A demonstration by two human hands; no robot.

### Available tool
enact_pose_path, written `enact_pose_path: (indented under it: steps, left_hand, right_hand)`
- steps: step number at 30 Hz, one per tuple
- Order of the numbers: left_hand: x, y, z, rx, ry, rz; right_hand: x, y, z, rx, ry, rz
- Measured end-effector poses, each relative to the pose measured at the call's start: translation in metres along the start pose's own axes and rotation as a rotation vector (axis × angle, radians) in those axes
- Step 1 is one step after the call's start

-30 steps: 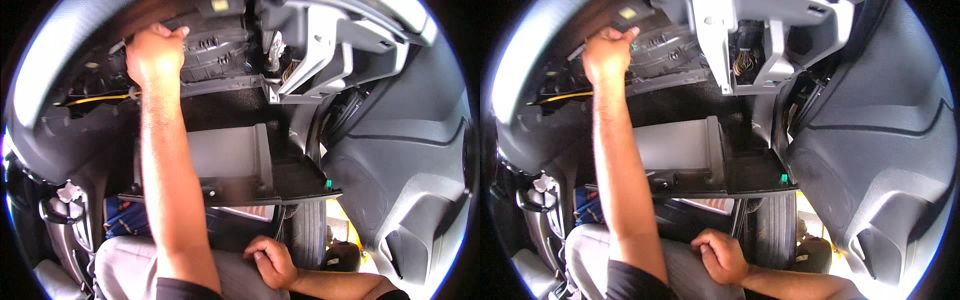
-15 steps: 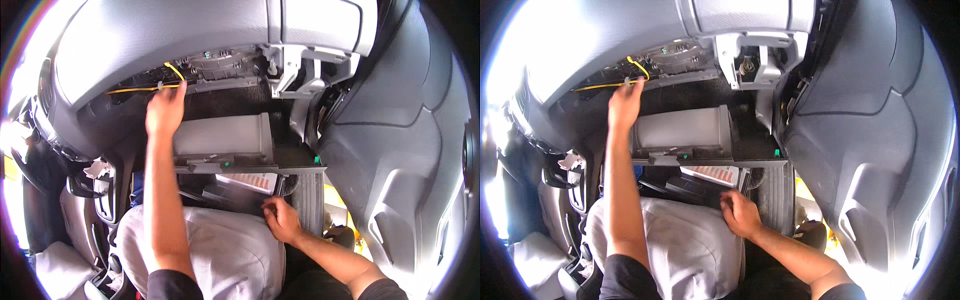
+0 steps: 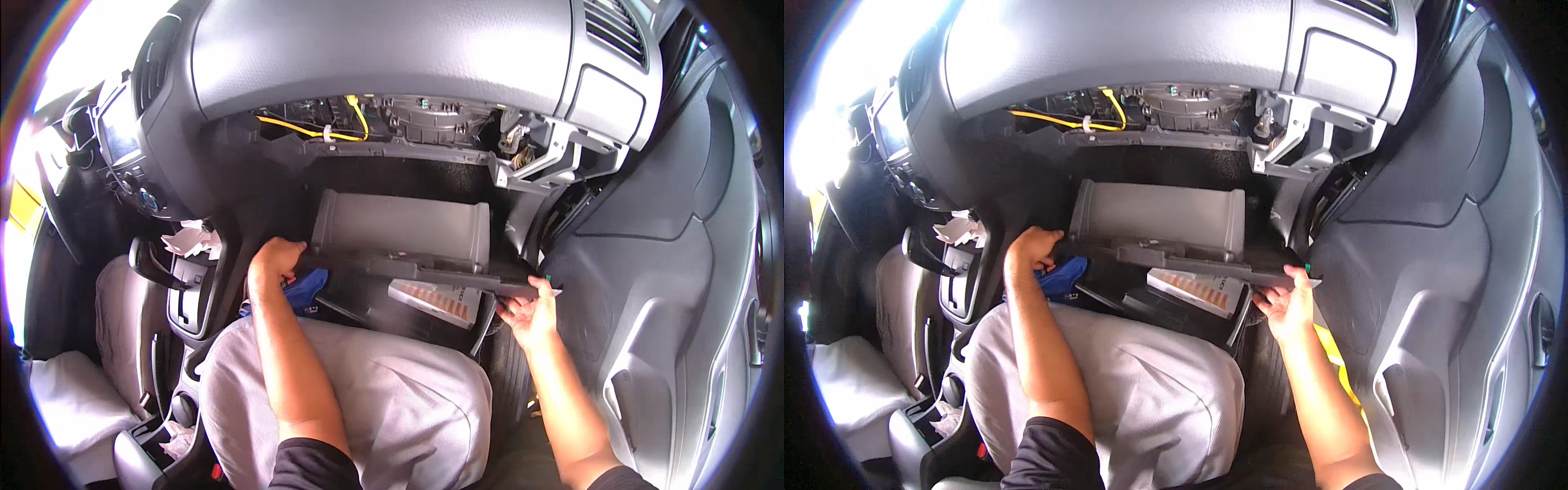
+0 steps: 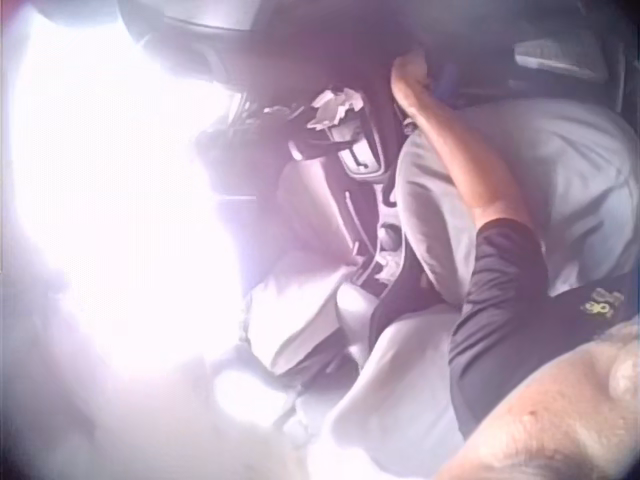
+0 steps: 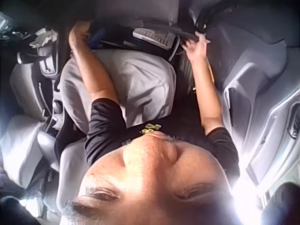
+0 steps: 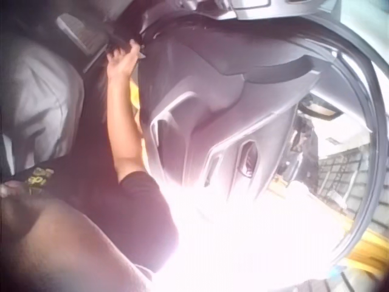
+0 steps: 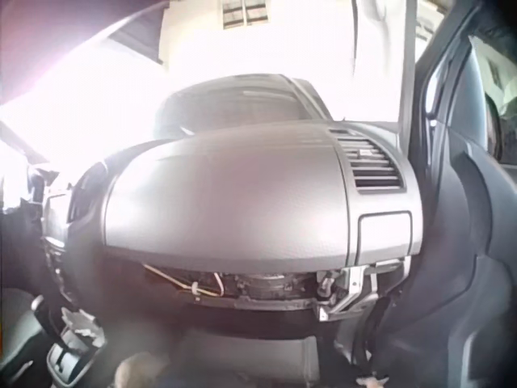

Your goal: The person removes screws from the passenger-side dashboard area using a screwdriver and then pulls the lower plastic panel away by hand.

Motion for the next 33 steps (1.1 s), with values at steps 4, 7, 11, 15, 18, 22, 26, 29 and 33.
enact_pose_path:
  steps: [4, 7, 11, 15, 18, 22, 26, 29, 33]
  left_hand:
    - [-0.006, 0.008, -0.003, 0.039, -0.171, -0.112]
    - [-0.002, 0.029, -0.021, 0.072, -0.23, -0.106]
    - [0.03, 0.082, -0.052, -0.122, -0.117, -0.415]
    - [0.053, 0.085, -0.058, 0.058, -0.023, -0.304]
    - [0.081, 0.088, -0.045, -0.052, 0.237, -0.231]
    - [0.087, 0.072, -0.018, -0.029, 0.22, -0.244]
    - [0.085, 0.06, 0.0, 0.007, 0.185, -0.187]
    - [0.076, 0.056, 0.003, 0.051, 0.145, -0.173]
    - [0.069, 0.064, -0.003, 0.0, 0.165, -0.104]
  right_hand:
    - [0.014, -0.004, -0.032, -0.027, 0.015, 0.127]
    - [0.032, -0.02, -0.07, 0.157, 0.049, 0.192]
    - [0.033, -0.032, -0.111, 0.214, 0.069, 0.348]
    - [0.002, -0.028, -0.124, 0.18, 0.04, 0.408]
    - [-0.017, -0.021, -0.117, 0.265, -0.007, 0.398]
    - [-0.02, -0.015, -0.089, 0.349, 0.007, 0.427]
    - [-0.019, -0.014, -0.067, 0.339, 0.025, 0.409]
    - [-0.019, -0.016, -0.06, 0.347, 0.008, 0.414]
    - [-0.023, -0.006, -0.064, 0.293, -0.033, 0.413]
Point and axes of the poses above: each hand's wrist, its own z-axis towards the middle knuckle, its own y-axis out of the back of the hand, x = y × z, the point moved 7 cm from there along z, towards the middle knuckle, and after that the axes turned 6 degrees about -x, right-handed, at the moved point
